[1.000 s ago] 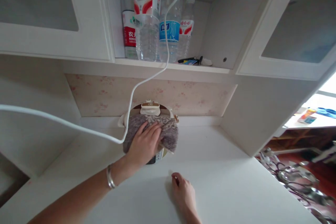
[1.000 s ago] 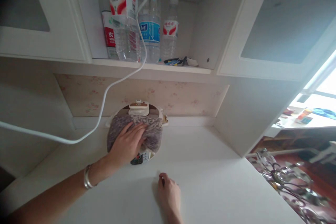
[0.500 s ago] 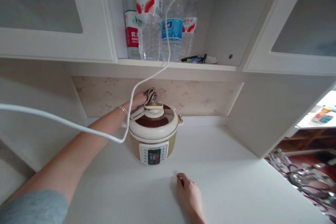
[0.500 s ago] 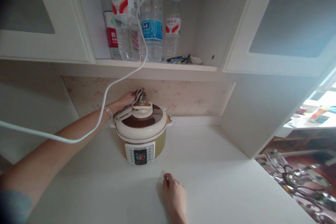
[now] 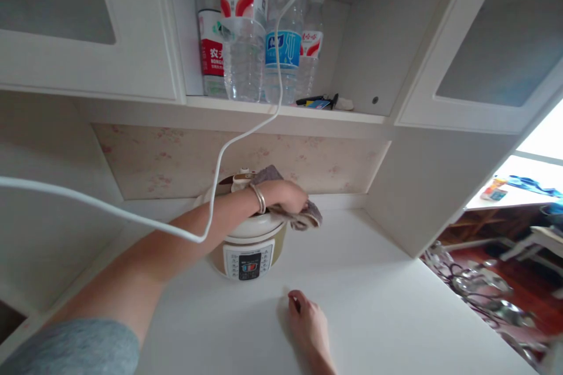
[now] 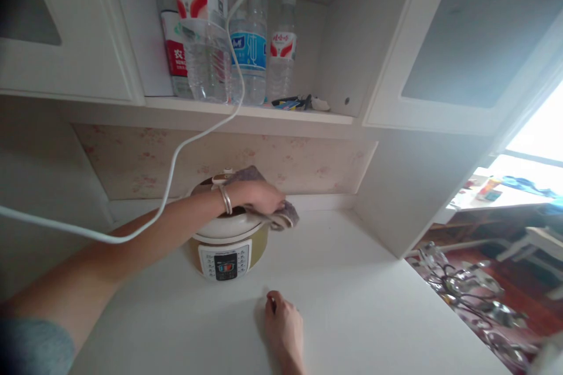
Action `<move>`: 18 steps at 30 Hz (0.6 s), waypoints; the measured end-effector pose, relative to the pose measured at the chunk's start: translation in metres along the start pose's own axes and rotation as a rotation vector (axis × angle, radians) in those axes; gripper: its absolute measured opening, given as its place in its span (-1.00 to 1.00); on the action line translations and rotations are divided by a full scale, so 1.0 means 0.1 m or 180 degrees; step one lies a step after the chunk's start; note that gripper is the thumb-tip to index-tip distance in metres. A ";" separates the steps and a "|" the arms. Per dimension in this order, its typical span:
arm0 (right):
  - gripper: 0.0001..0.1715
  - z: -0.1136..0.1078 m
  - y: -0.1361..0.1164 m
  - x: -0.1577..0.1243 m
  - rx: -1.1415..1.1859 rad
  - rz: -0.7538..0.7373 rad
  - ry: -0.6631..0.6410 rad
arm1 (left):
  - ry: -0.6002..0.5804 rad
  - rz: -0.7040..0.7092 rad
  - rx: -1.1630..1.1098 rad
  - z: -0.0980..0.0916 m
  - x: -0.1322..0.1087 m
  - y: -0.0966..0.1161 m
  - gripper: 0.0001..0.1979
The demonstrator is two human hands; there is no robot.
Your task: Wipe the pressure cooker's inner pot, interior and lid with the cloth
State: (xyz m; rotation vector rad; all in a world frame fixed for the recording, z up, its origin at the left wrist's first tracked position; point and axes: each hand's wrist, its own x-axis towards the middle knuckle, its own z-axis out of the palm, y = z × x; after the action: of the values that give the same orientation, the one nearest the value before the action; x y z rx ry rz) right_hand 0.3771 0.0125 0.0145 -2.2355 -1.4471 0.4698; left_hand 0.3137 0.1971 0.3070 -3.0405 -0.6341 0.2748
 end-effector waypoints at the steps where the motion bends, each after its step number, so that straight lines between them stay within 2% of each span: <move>1: -0.65 0.00 0.00 0.00 -0.0011 -0.0008 -0.0001 | 0.0058 0.0154 0.0182 0.13 -0.12 0.14 -0.87; 2: -0.65 0.00 0.00 -0.01 -0.0017 -0.0019 0.0003 | 0.0448 0.0174 0.0356 0.28 -0.27 0.27 -0.87; 3: -0.65 0.00 0.00 -0.01 -0.0018 -0.0031 -0.0001 | 0.1005 0.0119 0.0515 0.44 -0.44 0.38 -0.83; 5: -0.63 0.00 0.00 -0.02 -0.0002 -0.0058 -0.0029 | 0.1906 -0.0373 0.0637 0.78 -0.78 0.51 -0.75; 7: -0.63 0.01 0.00 -0.02 0.0007 -0.0075 -0.0080 | 0.2453 -0.0849 0.0492 1.07 -1.06 0.52 -0.70; 9: -0.62 0.01 0.00 -0.01 -0.0018 -0.0073 -0.0127 | 0.2770 -0.1184 0.0316 1.25 -1.26 0.41 -0.67; 11: -0.62 0.00 -0.01 -0.01 -0.0035 -0.0091 -0.0130 | 0.2997 -0.1585 0.0119 1.30 -1.38 0.19 -0.65; 13: -0.62 -0.02 -0.03 -0.02 -0.0021 -0.0114 -0.0103 | 0.3055 -0.2141 -0.0228 1.22 -1.43 -0.11 -0.63; 16: -0.61 -0.05 -0.06 -0.04 -0.0006 -0.0108 -0.0078 | 0.2730 -0.2945 -0.1099 0.99 -1.42 -0.62 -0.67; 18: -0.61 -0.06 -0.07 -0.04 -0.0033 -0.0091 -0.0102 | 0.2712 -0.3130 -0.1609 0.79 -1.37 -0.95 -0.67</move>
State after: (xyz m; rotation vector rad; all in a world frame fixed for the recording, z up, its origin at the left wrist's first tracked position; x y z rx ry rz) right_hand 0.3735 0.0097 0.0235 -2.2219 -1.4990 0.4921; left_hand 0.1391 0.2284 0.2572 -2.3226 -2.0566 -1.2332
